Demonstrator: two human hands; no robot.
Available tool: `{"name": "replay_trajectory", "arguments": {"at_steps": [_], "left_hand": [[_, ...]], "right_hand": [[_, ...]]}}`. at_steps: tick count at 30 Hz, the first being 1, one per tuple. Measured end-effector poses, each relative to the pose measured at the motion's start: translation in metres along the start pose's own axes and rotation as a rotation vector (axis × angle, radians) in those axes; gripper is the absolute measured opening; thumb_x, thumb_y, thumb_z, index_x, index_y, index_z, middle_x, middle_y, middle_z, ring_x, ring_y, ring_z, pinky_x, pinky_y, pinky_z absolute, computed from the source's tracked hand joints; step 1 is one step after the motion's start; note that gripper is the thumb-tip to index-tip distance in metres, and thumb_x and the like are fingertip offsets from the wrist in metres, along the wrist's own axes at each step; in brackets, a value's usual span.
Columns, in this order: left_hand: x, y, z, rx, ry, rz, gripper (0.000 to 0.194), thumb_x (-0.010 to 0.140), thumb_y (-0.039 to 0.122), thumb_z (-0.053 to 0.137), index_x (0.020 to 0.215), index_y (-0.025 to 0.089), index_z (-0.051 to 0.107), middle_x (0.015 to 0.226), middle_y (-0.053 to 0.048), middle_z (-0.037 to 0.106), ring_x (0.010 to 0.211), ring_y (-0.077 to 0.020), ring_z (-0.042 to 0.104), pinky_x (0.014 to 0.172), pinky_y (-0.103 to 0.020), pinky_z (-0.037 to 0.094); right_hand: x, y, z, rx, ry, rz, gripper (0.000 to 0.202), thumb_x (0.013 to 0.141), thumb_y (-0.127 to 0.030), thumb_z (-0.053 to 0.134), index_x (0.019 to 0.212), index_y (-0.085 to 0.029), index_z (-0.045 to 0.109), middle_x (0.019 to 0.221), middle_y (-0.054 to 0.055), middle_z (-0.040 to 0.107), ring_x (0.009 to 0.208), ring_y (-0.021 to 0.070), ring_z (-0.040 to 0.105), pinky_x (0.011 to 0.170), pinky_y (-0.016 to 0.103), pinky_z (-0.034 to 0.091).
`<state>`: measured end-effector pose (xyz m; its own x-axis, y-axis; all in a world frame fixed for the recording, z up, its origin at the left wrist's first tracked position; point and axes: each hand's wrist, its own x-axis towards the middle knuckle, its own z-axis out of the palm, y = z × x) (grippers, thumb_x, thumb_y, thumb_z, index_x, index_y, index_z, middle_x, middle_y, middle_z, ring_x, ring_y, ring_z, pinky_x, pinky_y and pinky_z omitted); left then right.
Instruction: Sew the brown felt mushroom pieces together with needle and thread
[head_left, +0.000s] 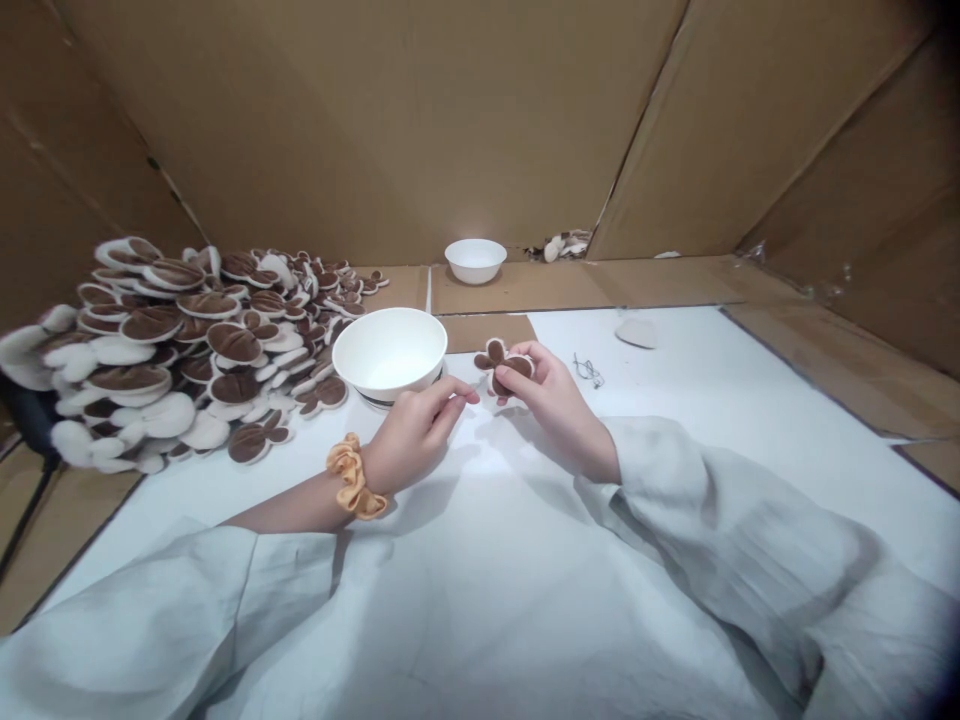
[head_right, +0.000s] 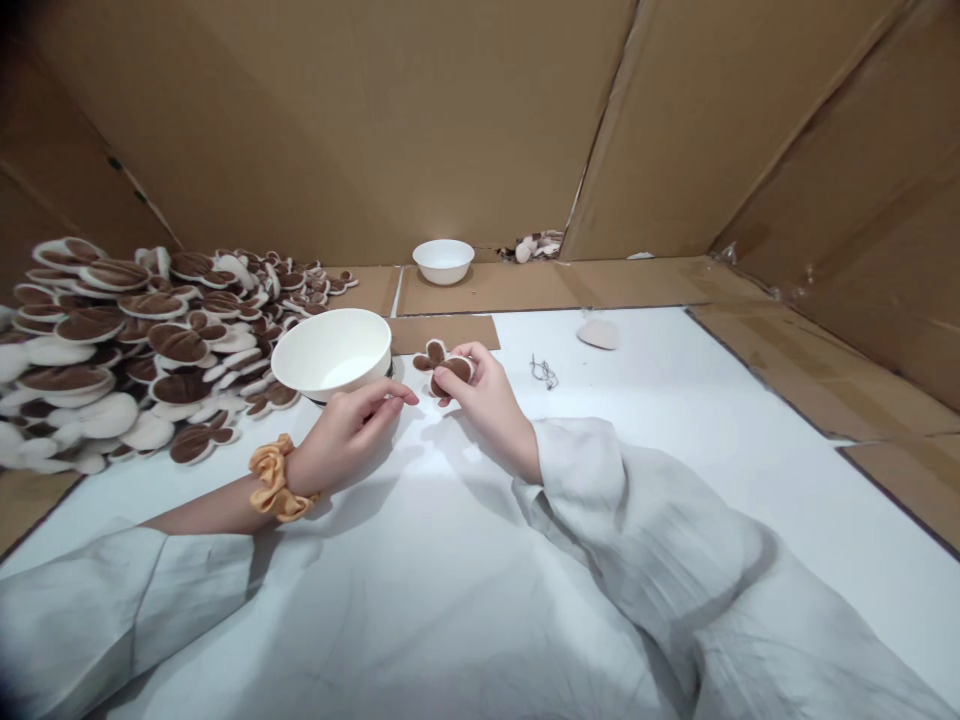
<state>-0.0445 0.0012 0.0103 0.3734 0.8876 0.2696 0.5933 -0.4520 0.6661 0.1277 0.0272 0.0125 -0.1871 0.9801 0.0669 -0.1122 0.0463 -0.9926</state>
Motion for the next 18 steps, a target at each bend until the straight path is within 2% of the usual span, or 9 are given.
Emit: {"name": "replay_trajectory", "arguments": {"at_steps": [4,8,14,18], "left_hand": [[-0.001,-0.002,0.000,0.011,0.060,0.068,0.020,0.088,0.024,0.038,0.088,0.018,0.057,0.053,0.005,0.044,0.044,-0.0083,0.034,0.047,-0.021,0.028],[-0.004,-0.002,0.002,0.010,0.032,0.092,0.020,0.088,0.022,0.037,0.088,0.018,0.057,0.053,0.005,0.046,0.043,-0.0080,0.035,0.048,-0.020,0.029],[-0.005,-0.005,0.002,0.005,-0.020,0.040,0.021,0.087,0.022,0.036,0.090,0.018,0.057,0.050,0.006,0.041,0.043,-0.0083,0.033,0.049,-0.020,0.029],[-0.001,-0.008,0.002,-0.123,-0.039,-0.045,0.021,0.087,0.025,0.037,0.087,0.016,0.056,0.053,0.004,0.040,0.048,-0.0094,0.034,0.050,-0.021,0.028]], "right_hand": [[0.004,0.004,-0.003,-0.084,0.039,-0.006,0.018,0.070,-0.020,0.059,0.077,-0.019,0.042,0.069,-0.002,0.057,0.060,0.0100,0.050,0.058,0.026,0.040],[0.005,0.003,-0.004,-0.020,0.005,0.015,0.015,0.069,-0.018,0.058,0.075,-0.018,0.044,0.065,-0.001,0.055,0.069,0.0137,0.054,0.057,0.025,0.040],[0.005,-0.004,-0.005,0.157,-0.065,0.070,0.015,0.071,-0.022,0.061,0.077,-0.017,0.048,0.073,0.000,0.055,0.060,0.0091,0.050,0.062,0.027,0.041],[0.003,-0.013,-0.007,0.185,-0.178,0.051,0.015,0.077,-0.028,0.058,0.071,-0.017,0.050,0.081,0.002,0.056,0.063,0.0082,0.048,0.066,0.026,0.042]]}}
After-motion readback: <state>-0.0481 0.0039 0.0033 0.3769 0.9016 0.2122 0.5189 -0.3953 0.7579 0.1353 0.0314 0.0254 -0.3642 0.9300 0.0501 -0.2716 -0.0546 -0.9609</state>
